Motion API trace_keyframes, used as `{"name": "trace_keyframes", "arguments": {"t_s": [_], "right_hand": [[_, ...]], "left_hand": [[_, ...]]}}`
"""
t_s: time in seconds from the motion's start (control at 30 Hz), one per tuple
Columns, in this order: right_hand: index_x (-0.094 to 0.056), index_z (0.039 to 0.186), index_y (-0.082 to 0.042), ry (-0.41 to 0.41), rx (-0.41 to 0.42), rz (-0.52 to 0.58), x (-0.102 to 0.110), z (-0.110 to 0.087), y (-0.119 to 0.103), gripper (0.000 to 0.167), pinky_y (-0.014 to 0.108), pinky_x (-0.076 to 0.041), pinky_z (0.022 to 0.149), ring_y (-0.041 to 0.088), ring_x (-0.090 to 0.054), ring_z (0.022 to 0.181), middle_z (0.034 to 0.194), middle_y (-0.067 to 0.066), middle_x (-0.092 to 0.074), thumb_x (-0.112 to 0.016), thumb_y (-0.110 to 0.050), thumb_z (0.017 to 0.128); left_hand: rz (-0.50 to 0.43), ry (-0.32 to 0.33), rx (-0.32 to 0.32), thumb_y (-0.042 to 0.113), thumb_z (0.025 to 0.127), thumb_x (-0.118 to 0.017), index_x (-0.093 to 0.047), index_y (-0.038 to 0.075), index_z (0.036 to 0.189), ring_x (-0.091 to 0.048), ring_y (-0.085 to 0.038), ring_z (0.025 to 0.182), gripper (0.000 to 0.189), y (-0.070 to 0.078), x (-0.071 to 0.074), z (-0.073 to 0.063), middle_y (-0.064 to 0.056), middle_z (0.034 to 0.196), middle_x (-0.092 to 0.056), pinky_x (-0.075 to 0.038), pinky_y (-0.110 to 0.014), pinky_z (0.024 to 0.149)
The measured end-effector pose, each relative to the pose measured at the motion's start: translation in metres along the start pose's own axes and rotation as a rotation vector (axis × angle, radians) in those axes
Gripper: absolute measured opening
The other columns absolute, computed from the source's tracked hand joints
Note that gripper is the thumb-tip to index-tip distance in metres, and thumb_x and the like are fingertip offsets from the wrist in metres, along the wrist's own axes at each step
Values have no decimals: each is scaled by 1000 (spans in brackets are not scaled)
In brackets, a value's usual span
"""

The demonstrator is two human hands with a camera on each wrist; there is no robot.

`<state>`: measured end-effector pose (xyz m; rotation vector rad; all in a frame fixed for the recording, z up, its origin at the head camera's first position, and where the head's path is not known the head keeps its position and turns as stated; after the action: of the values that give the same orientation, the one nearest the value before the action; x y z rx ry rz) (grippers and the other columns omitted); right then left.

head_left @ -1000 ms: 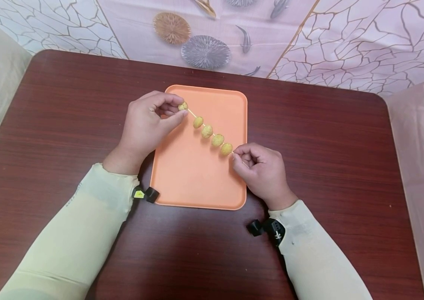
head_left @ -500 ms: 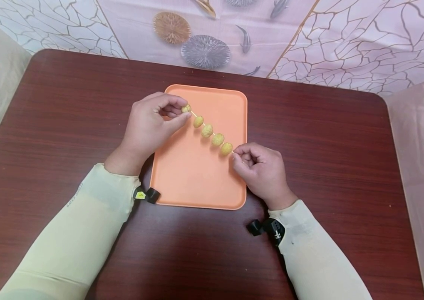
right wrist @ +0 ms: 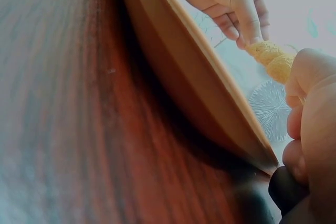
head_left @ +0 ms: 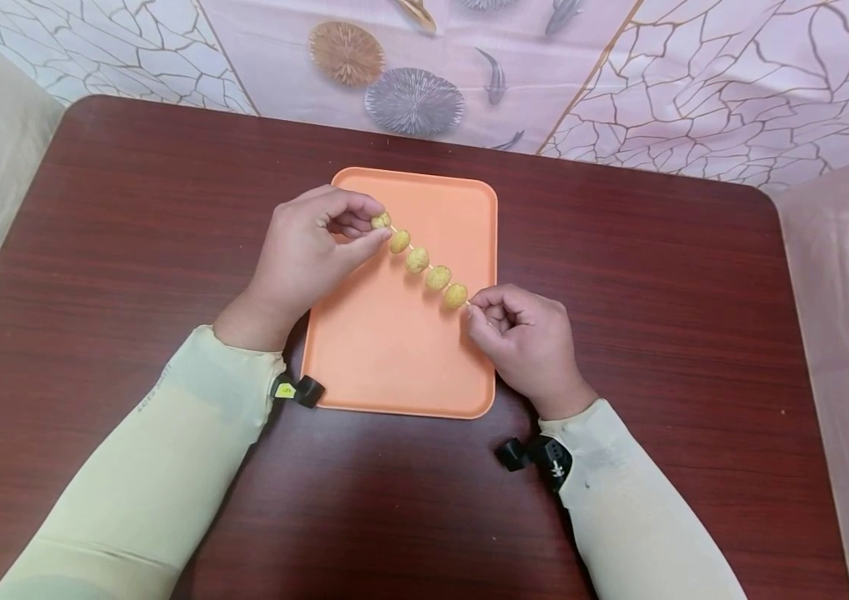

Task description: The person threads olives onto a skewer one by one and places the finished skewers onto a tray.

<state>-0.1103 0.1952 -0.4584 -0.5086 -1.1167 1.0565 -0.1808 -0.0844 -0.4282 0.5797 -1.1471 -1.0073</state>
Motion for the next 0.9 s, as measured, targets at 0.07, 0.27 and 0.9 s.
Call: {"name": "trace_keyframes", "arguments": {"t_s": [0.07,0.27,0.9], "right_hand": [[-82,91,-10,0,0,-1,0,0,0,9,12,-41,55,6,-51,58,67,-2,-65,-82,-1,92],[-82,91,-9,0,-1,-14,0,1,0,6,12,-40,56,6,-51,59,67,-2,-64,-81,-4,93],[-81,98,-14,-83,-33,-164,0,4,-4,5,17,-44,59,9,-52,59,68,-5,-60,-82,-11,94]], "left_hand": [[-9,-1,-5,14,91,-96,-86,8,108,-72,-6,86,20,0,-1,0,-3,98,-79,-63,-19,80],[-9,-1,-11,14,90,-96,-86,8,107,-73,-7,85,20,0,-1,0,-2,98,-79,-63,-19,79],[9,-52,86,15,92,-94,-85,9,110,-74,-15,90,20,-8,-4,1,-6,103,-79,-59,-17,82]]}}
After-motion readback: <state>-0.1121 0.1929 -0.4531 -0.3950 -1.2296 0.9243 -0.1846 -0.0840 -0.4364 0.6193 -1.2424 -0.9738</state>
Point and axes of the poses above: each hand's wrist, its own z-axis towards the middle knuckle, its own x-axis out of the back of the hand, y = z × x, the point moved 4 cm from there along z, towards the middle knuckle
